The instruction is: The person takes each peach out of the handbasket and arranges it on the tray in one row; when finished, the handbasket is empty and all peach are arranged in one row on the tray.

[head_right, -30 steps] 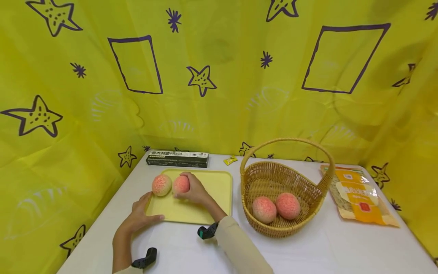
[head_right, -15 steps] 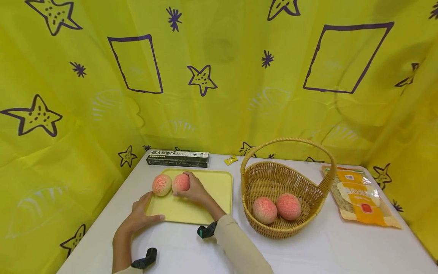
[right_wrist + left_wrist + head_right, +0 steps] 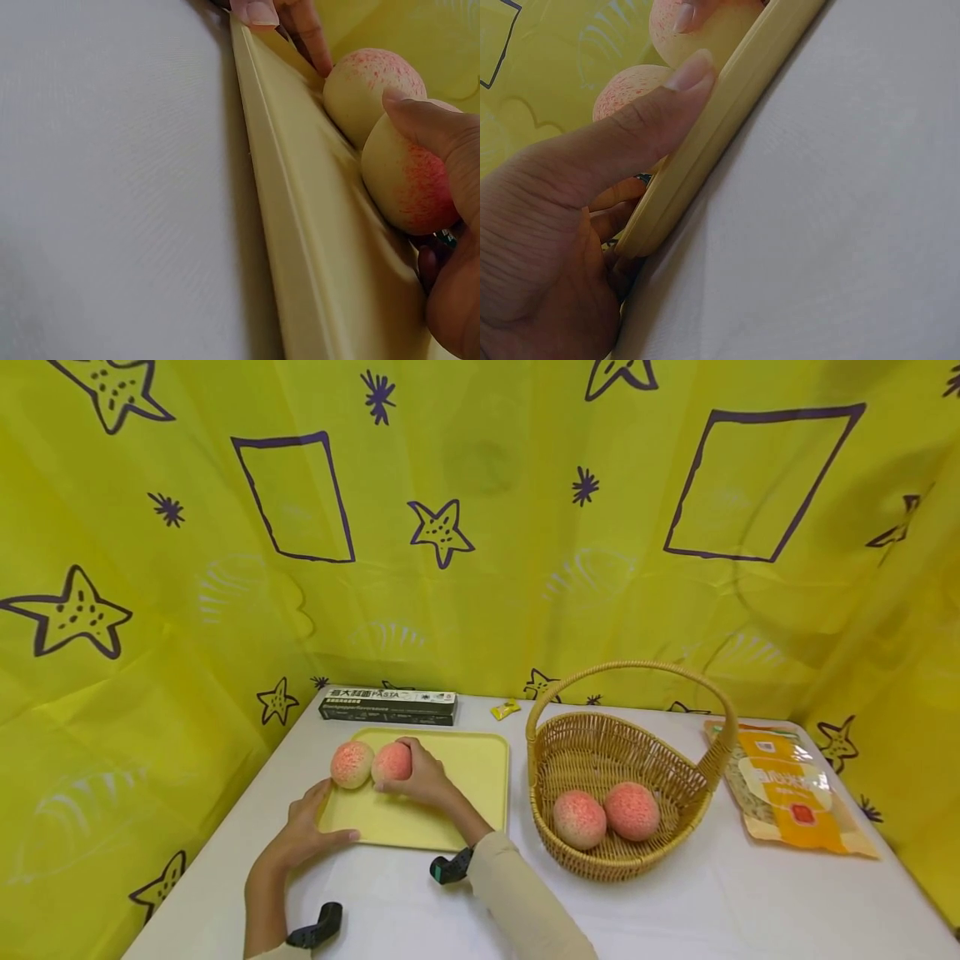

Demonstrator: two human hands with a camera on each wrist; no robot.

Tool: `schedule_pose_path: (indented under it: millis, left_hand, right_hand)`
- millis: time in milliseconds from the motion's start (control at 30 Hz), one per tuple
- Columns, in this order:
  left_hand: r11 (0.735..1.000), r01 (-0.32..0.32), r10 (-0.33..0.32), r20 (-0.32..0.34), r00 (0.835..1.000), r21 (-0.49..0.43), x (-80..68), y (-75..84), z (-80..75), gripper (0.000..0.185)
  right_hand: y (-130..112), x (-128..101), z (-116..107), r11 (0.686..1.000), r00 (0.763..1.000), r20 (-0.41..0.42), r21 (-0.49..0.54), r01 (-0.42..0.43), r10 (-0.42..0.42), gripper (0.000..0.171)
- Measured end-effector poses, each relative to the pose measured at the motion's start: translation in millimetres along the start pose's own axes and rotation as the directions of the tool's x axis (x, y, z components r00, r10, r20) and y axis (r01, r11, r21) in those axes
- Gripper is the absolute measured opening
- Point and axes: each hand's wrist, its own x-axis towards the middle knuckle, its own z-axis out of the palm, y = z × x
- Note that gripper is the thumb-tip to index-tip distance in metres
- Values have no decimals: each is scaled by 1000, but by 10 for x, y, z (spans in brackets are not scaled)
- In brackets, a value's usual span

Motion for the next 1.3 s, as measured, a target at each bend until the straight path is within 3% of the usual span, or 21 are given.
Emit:
schedule_pose_path:
  millis: [300, 567, 1067, 1300]
  left_hand:
    - [1000, 20, -20, 1, 1000, -8, -6, 17, 8, 113]
    - [999, 35, -35, 19, 999, -1, 3, 30, -9, 113]
    - [999, 33, -33, 9, 999, -13, 11, -8, 10, 114]
    - [1000, 2, -2, -21, 1000, -9, -10, -12, 11, 112]
  right_hand:
    - [13, -35, -28, 1000, 1000, 26, -11, -2, 3, 89]
    - [19, -46, -52, 1000, 999, 41, 1, 16, -16, 84]
    - [21, -41, -48, 1000, 999, 53, 8, 11, -11, 84]
    - [-24, -71, -56, 999, 998, 55, 17, 27, -28, 85]
